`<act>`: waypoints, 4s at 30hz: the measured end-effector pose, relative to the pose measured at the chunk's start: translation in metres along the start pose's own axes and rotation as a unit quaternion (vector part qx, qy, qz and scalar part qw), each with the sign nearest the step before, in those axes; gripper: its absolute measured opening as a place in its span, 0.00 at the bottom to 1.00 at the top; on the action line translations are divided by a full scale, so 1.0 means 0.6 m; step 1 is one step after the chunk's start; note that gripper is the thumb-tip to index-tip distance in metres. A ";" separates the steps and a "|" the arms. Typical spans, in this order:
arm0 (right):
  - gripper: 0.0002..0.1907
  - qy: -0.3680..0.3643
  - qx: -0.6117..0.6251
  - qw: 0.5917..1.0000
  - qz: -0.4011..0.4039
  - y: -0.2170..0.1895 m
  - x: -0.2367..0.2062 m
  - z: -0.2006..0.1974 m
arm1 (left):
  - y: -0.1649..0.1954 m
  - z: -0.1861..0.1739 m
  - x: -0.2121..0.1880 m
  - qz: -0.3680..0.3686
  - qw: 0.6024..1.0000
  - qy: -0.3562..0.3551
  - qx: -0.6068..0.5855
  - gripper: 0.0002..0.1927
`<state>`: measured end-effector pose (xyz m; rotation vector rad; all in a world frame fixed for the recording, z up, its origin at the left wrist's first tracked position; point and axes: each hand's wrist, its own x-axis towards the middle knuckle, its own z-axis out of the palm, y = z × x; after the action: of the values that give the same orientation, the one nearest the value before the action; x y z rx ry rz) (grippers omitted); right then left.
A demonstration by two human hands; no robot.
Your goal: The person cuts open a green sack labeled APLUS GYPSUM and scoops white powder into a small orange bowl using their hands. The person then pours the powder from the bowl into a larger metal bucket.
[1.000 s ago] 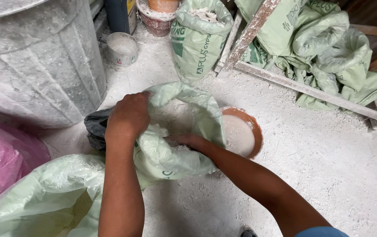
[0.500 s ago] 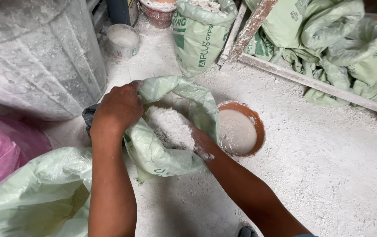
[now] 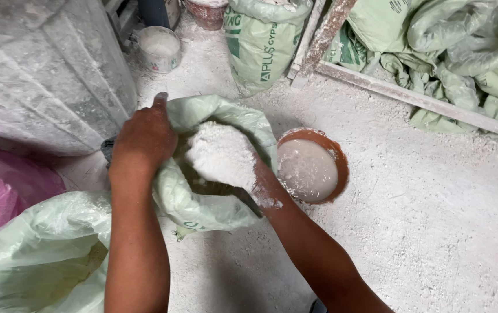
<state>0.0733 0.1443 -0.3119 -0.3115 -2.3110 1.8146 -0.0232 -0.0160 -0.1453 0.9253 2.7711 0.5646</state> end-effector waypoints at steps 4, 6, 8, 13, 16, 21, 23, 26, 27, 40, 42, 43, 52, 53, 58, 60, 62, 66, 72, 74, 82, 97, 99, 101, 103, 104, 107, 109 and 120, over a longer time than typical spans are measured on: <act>0.29 0.018 -0.006 0.999 -0.036 -0.021 -0.012 -0.086 | 0.009 0.000 0.008 -0.049 0.998 -0.025 0.001 0.29; 0.29 0.038 -0.009 0.998 -0.049 -0.025 -0.025 -0.148 | 0.011 -0.002 0.010 -0.084 0.995 -0.044 -0.006 0.25; 0.28 0.066 -0.009 0.997 -0.049 -0.020 -0.045 -0.213 | 0.011 -0.005 0.008 -0.060 0.998 -0.027 -0.007 0.29; 0.28 0.141 -0.006 0.990 0.004 0.043 -0.112 -0.352 | 0.003 -0.006 0.002 -0.040 0.999 -0.021 0.000 0.29; 0.27 0.164 0.001 0.984 0.068 0.118 -0.139 -0.379 | 0.001 -0.004 0.002 -0.023 0.999 -0.022 0.015 0.27; 0.26 0.171 0.019 0.971 0.168 0.229 -0.159 -0.390 | 0.006 -0.008 -0.002 -0.046 0.998 -0.027 0.020 0.35; 0.26 0.169 0.026 0.966 0.196 0.252 -0.161 -0.401 | 0.008 -0.013 -0.007 -0.039 0.999 -0.027 0.025 0.33; 0.25 0.172 0.033 0.958 0.228 0.268 -0.164 -0.420 | 0.010 -0.019 -0.013 -0.054 0.998 -0.039 0.020 0.30; 0.25 0.173 0.033 0.956 0.236 0.270 -0.164 -0.426 | 0.011 -0.022 -0.014 -0.064 0.997 -0.043 0.016 0.28; 0.23 0.069 -0.308 0.876 0.364 0.123 -0.159 -0.450 | 0.002 -0.020 -0.007 0.011 0.999 -0.044 0.009 0.26; 0.23 0.122 -0.392 0.847 0.336 0.032 -0.147 -0.423 | 0.000 -0.018 -0.001 0.030 0.998 -0.052 0.011 0.26; 0.23 0.160 -0.397 0.854 0.296 -0.015 -0.140 -0.407 | -0.002 -0.017 0.001 0.027 0.998 -0.053 0.006 0.27; 0.24 -0.165 -0.418 0.884 -0.128 -0.083 -0.003 -0.046 | -0.020 -0.009 0.007 0.011 0.999 -0.052 0.006 0.22; 0.26 -0.157 -0.449 0.860 -0.183 -0.063 0.027 -0.018 | -0.027 -0.010 0.006 0.014 0.999 -0.051 0.005 0.22; 0.33 -0.110 -0.420 0.886 0.165 0.025 0.095 0.027 | -0.060 -0.019 -0.002 0.047 0.998 -0.044 -0.025 0.26; 0.37 -0.154 -0.368 0.882 0.251 0.052 0.086 0.032 | -0.067 -0.020 -0.005 0.041 0.997 -0.061 -0.029 0.27; 0.42 -0.192 -0.314 0.868 0.333 0.078 0.068 0.034 | -0.068 -0.021 -0.004 0.044 0.996 -0.069 -0.041 0.29; 0.37 -0.196 -0.169 0.896 0.362 0.125 0.036 0.026 | -0.060 -0.018 0.004 0.054 0.996 -0.054 -0.052 0.31; 0.37 -0.227 -0.065 0.922 0.308 0.150 -0.011 0.004 | -0.049 -0.006 0.008 0.053 0.995 -0.070 -0.038 0.29; 0.36 -0.208 -0.047 0.939 0.270 0.138 -0.017 0.003 | -0.047 -0.006 0.008 0.051 0.996 -0.067 -0.038 0.29; 0.33 -0.055 -0.028 0.988 0.143 0.085 -0.009 0.029 | -0.043 -0.013 0.000 0.041 0.997 -0.055 -0.038 0.29; 0.27 -0.027 0.003 1.000 -0.004 0.019 -0.035 -0.089 | -0.006 0.001 0.014 -0.020 0.999 -0.040 0.000 0.27; 0.26 -0.001 0.014 1.000 -0.005 0.024 -0.062 -0.157 | -0.004 0.001 0.015 -0.021 0.999 -0.036 0.006 0.27; 0.25 0.035 0.022 0.999 0.002 0.043 -0.091 -0.225 | -0.002 0.005 0.017 -0.032 0.999 -0.030 0.014 0.28; 0.24 0.070 0.024 0.997 0.021 0.074 -0.118 -0.285 | 0.000 0.010 0.017 -0.040 0.999 -0.028 0.021 0.29; 0.24 0.090 0.027 0.995 0.036 0.093 -0.130 -0.312 | 0.002 0.011 0.017 -0.041 0.998 -0.028 0.024 0.29; 0.23 0.140 0.036 0.985 0.089 0.158 -0.153 -0.363 | 0.010 0.012 0.016 -0.047 0.998 -0.033 0.033 0.30; 0.22 0.165 0.042 0.977 0.132 0.198 -0.163 -0.380 | 0.016 0.010 0.014 -0.062 0.997 -0.041 0.038 0.29; 0.18 0.139 -0.017 0.953 0.269 0.263 -0.169 -0.451 | 0.000 0.003 0.006 -0.026 0.998 -0.040 0.049 0.25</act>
<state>0.2525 0.4048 -0.4033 -1.2210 -2.1919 1.7878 -0.0252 -0.0133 -0.1470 0.8712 2.7643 0.3778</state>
